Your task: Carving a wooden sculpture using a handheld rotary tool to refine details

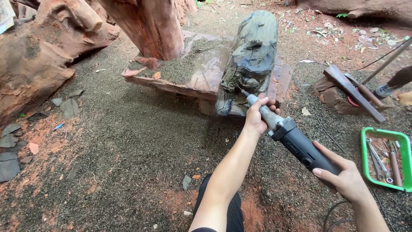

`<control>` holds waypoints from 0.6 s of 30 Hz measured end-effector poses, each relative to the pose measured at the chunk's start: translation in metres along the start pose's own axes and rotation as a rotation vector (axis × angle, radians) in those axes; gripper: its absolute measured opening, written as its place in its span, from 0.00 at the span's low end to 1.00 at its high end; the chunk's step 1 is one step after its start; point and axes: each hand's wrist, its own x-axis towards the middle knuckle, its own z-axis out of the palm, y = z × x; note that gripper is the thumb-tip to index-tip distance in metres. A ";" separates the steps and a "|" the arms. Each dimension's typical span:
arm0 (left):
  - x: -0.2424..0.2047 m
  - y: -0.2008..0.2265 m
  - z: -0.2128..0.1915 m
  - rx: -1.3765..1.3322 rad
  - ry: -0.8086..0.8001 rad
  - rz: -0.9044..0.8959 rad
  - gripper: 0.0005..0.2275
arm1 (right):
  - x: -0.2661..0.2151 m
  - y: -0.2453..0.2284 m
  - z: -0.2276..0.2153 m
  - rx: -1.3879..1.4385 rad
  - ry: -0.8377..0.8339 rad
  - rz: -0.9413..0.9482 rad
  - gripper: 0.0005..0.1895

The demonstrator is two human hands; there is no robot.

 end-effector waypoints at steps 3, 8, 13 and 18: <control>-0.002 0.007 0.003 -0.008 0.056 0.012 0.08 | 0.007 0.001 0.000 0.012 -0.021 -0.025 0.48; 0.001 0.013 -0.005 -0.040 0.018 0.032 0.05 | 0.008 -0.005 0.003 -0.057 -0.031 -0.003 0.50; 0.003 0.016 -0.004 -0.018 -0.016 0.024 0.04 | 0.006 -0.004 0.011 0.021 -0.040 -0.011 0.49; 0.004 0.017 -0.013 -0.032 -0.031 0.025 0.18 | 0.008 -0.001 0.013 0.007 -0.037 -0.020 0.49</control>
